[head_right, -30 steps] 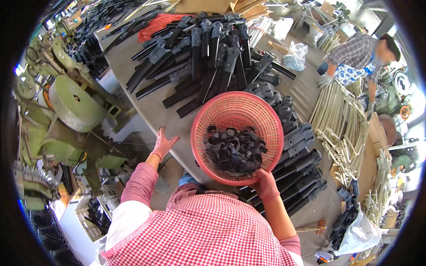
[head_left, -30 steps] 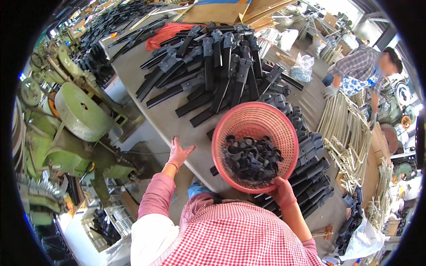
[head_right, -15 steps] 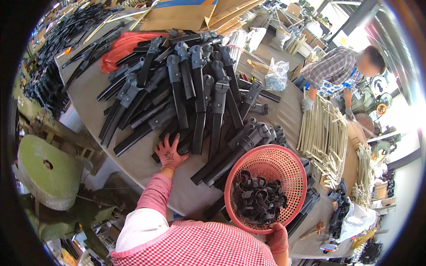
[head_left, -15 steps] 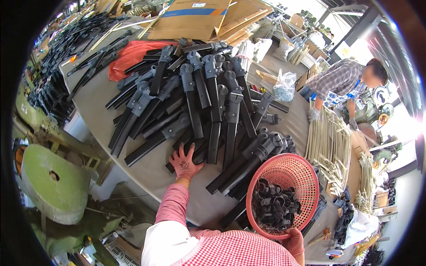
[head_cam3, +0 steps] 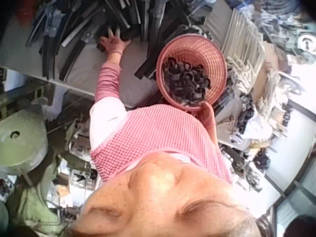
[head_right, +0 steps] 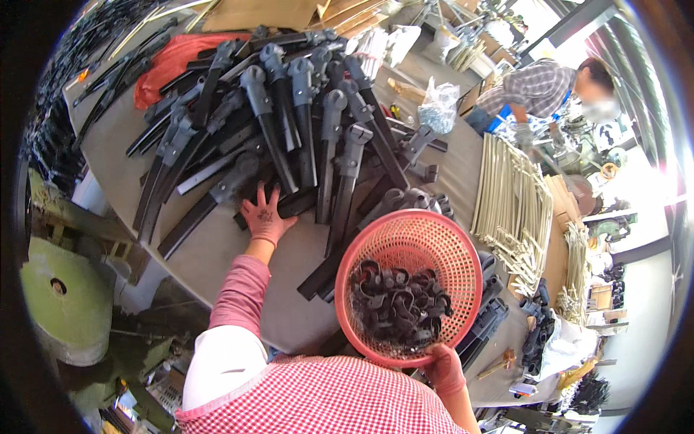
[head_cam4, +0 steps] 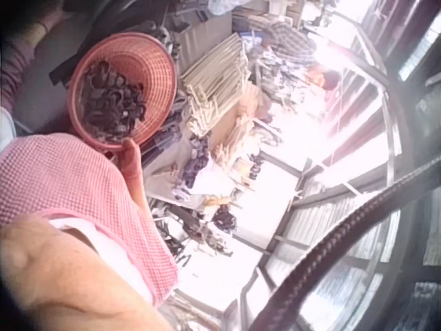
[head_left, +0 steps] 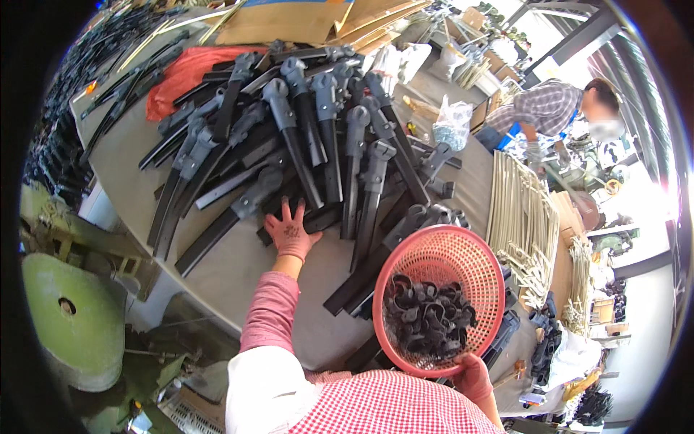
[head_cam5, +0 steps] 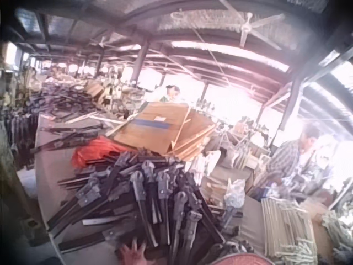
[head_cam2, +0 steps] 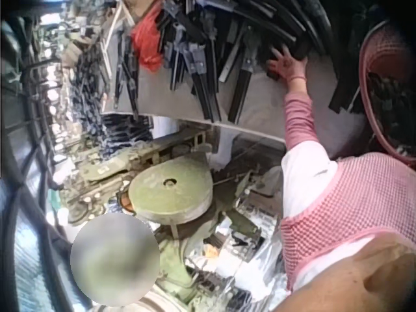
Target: The person assembles small metal components into larger black metal frames at a workbench. They pick parts from a red basket, fit them into the frames, and place the assembled units on the table. The person also uses a green bench grinder to smooth or shape the ends of some frames.
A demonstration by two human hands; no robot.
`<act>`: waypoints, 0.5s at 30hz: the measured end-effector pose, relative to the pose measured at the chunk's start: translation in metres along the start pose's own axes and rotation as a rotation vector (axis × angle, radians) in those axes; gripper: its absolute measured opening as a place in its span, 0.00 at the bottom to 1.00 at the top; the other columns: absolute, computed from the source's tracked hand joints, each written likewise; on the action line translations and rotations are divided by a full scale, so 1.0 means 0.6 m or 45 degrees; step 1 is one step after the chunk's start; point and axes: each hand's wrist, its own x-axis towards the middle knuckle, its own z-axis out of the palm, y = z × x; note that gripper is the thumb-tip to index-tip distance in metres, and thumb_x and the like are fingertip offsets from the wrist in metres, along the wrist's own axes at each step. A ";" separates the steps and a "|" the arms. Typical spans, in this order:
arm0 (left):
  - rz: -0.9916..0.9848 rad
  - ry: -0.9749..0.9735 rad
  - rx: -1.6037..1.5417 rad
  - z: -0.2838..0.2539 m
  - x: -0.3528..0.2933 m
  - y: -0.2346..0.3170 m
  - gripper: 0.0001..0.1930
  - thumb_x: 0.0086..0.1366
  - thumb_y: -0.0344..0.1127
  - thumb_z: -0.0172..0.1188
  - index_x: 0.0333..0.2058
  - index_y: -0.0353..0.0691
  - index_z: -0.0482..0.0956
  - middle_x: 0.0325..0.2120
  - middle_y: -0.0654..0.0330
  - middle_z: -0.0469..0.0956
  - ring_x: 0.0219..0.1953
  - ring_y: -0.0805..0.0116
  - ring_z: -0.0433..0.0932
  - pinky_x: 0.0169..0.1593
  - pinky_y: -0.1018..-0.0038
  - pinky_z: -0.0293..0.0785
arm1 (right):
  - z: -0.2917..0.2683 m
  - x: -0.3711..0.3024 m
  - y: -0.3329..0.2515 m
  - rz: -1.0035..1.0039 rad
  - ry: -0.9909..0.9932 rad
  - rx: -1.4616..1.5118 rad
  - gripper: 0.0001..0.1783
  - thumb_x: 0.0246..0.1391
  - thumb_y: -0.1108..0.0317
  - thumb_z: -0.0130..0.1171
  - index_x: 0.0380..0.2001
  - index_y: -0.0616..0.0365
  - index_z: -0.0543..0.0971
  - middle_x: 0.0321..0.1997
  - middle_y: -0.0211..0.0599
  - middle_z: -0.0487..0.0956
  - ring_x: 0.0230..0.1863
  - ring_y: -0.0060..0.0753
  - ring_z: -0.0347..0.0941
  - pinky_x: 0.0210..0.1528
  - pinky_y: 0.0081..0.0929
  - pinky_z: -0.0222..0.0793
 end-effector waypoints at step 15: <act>-0.080 0.610 -0.478 -0.033 -0.146 -0.311 0.22 0.64 0.36 0.59 0.55 0.33 0.74 0.58 0.45 0.72 0.61 0.44 0.69 0.65 0.55 0.63 | 0.322 0.229 0.102 0.183 -0.708 -0.394 0.10 0.58 0.70 0.58 0.44 0.55 0.76 0.31 0.29 0.79 0.29 0.29 0.78 0.27 0.29 0.77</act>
